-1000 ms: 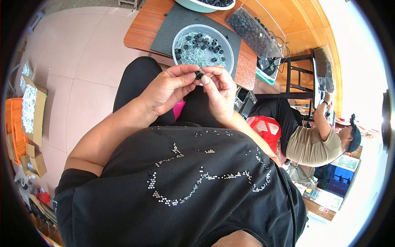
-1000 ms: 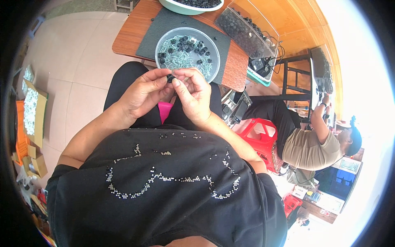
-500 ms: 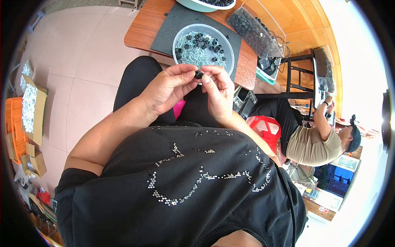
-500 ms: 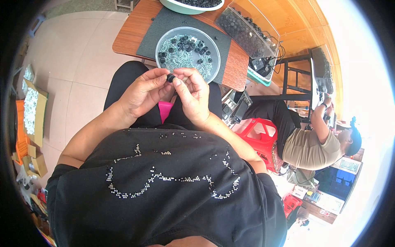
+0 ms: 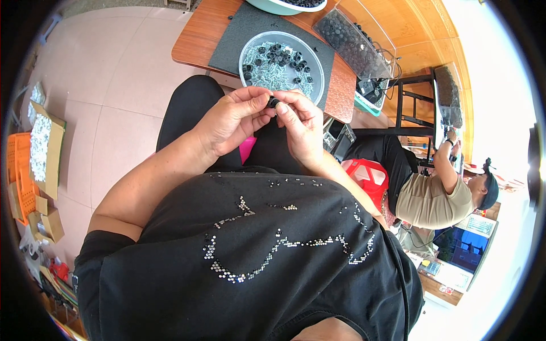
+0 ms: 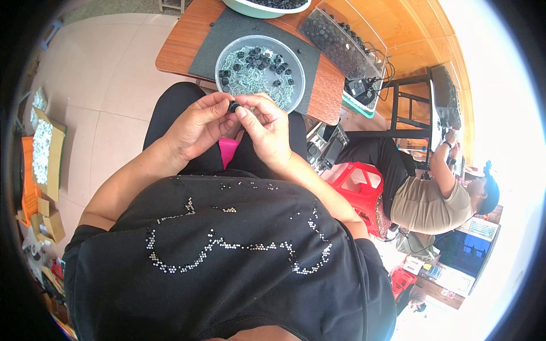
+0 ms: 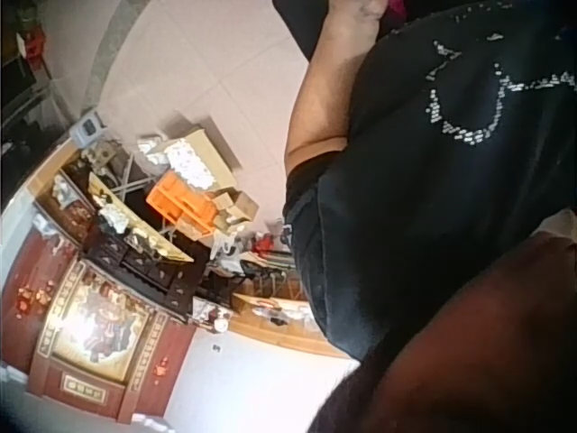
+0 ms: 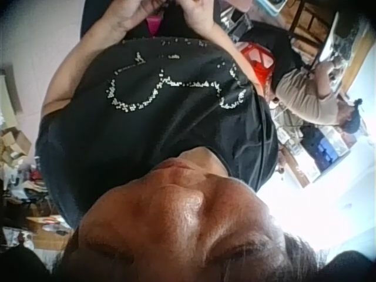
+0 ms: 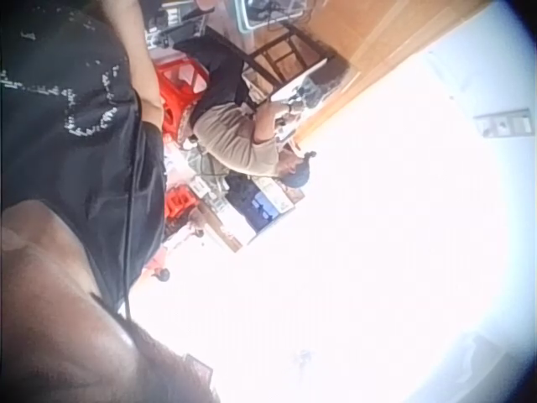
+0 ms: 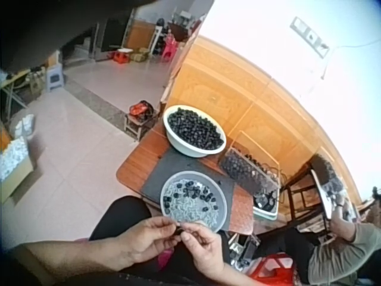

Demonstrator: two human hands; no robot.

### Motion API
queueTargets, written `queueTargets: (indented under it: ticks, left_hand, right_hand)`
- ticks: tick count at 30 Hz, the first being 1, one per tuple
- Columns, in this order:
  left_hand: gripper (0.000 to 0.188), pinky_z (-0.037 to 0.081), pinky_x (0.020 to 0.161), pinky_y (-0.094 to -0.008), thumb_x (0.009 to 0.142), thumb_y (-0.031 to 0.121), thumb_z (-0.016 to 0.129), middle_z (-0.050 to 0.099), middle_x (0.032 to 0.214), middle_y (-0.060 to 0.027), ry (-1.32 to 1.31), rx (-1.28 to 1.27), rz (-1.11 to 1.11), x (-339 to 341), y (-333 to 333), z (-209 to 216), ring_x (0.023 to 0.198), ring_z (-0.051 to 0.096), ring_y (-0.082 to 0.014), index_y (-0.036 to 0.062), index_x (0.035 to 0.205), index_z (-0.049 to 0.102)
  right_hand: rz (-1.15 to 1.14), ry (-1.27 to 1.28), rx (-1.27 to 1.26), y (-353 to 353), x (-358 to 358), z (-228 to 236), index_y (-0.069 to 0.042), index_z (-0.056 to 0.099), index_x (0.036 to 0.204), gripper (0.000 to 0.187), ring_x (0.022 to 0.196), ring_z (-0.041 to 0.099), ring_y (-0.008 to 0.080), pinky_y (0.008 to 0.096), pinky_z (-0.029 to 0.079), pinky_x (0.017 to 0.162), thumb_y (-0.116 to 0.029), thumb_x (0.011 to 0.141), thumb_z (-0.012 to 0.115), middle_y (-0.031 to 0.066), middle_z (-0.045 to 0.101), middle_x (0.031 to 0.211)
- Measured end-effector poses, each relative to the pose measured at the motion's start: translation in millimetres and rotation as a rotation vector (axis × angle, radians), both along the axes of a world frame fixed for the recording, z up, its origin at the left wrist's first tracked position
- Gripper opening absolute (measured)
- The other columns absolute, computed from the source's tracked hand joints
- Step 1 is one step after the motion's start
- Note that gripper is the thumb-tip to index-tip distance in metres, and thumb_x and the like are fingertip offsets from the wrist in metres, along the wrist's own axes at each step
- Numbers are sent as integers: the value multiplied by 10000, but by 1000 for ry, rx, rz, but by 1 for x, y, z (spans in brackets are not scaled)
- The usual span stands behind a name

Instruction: The person assembles small black plastic buckle components by hand.

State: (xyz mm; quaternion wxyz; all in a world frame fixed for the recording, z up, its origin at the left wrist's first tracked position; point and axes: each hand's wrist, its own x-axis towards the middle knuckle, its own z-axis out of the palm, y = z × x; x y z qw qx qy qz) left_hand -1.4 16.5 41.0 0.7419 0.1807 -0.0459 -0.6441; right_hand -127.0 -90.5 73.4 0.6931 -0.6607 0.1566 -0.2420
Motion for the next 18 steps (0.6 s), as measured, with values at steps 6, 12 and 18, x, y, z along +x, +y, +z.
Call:
queueTargets:
  ticks: [6, 12, 18]
  left_hand:
    - [106, 500, 795, -240, 905, 137, 603, 634, 911, -30, -23, 12, 11, -2, -1, -1, 847, 607, -110, 67, 983, 615]
    - [97, 496, 791, -232, 908, 139, 598, 632, 900, -25, -13, 25, 18, -6, -2, -3, 820, 597, -100, 72, 976, 617]
    - [97, 489, 805, -258, 923, 153, 570, 621, 881, -27, 38, 42, 14, -9, -1, -6, 795, 587, -103, 70, 959, 605]
  right_hand:
    - [12, -8, 23, 1, 1, 1, 38, 603, 1011, 136, 795, 589, 102, 209, 495, 644, 4, 880, 586, 60, 555, 951]
    - [18, -58, 67, 0, 3, -7, 7, 578, 995, 109, 721, 591, 86, 206, 495, 566, -7, 887, 582, 49, 608, 846]
    - [55, 8, 258, -1, 3, -7, -23, 569, 969, 72, 679, 571, 69, 185, 459, 574, -52, 903, 580, 24, 614, 760]
